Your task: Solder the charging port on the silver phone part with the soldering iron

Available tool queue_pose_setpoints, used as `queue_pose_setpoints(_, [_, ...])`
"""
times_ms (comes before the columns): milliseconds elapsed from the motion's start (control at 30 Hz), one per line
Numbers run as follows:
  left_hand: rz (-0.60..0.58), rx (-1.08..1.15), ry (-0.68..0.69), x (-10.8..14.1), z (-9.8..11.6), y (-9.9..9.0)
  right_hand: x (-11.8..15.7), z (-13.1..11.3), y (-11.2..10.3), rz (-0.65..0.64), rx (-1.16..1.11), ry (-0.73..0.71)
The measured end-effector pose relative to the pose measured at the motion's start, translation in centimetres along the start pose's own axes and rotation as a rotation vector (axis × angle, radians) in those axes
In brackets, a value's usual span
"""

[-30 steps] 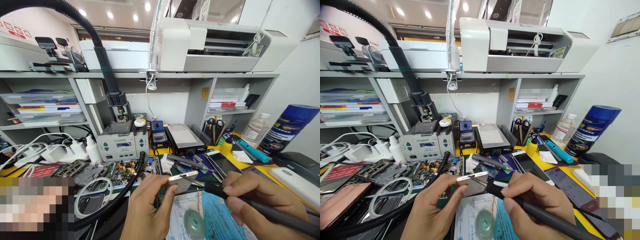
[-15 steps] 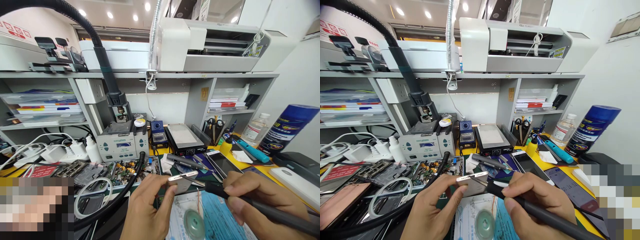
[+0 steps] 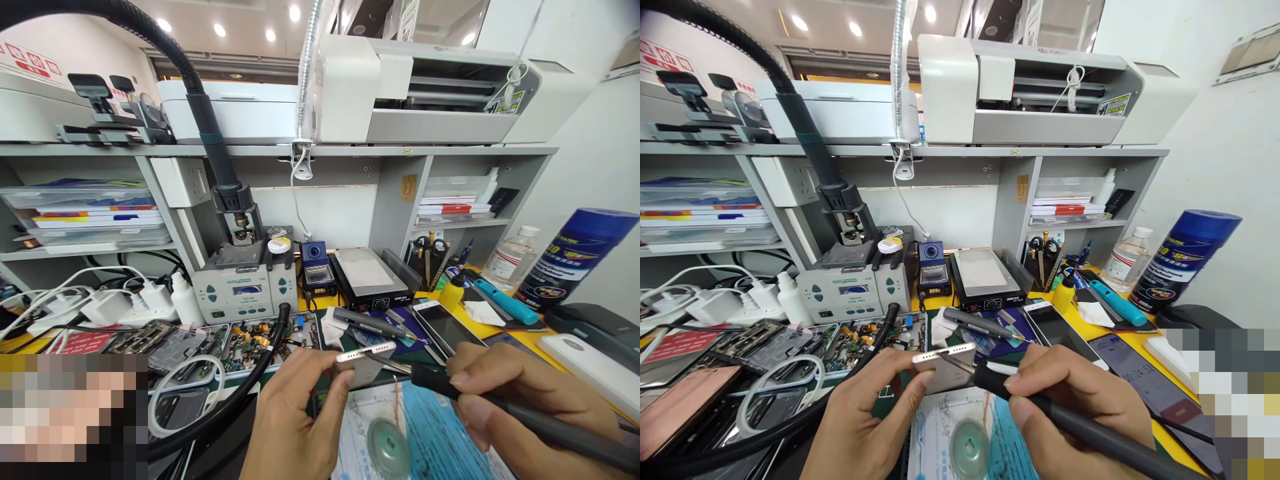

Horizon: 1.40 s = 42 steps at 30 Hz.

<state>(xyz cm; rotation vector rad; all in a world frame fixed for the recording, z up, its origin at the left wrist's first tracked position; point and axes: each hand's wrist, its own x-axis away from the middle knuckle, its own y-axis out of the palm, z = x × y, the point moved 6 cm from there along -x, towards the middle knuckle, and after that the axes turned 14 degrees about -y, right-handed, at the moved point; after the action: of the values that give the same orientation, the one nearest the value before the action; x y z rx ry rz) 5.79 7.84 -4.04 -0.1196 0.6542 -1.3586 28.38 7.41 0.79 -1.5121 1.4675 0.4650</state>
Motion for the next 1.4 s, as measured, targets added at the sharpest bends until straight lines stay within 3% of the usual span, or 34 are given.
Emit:
queue_pose_setpoints(533, [-0.025, -0.009, 0.014, 0.0, 0.1, 0.2, -0.1, -0.3, 0.0, -0.031, -0.008, -0.034])
queue_pose_setpoints(967, [0.011, 0.034, -0.006, 0.0, 0.0, 0.1, 0.5, 0.7, 0.5, 0.022, -0.102, 0.116])
queue_pose_setpoints(1167, [0.008, 0.031, -0.019, 0.0, 0.0, 0.1, 0.5, 0.3, 0.4, 0.184, -0.117, 0.201])
queue_pose_setpoints(1333, [0.012, 0.031, -0.009, 0.0, 0.0, 0.2, 0.4, 0.5, 0.4, 0.073, -0.151, 0.149])
queue_pose_setpoints(1400, [0.014, 0.036, -0.007, 0.1, 0.0, 0.1, 0.3, 0.6, 0.1, 0.091, -0.129, 0.138])
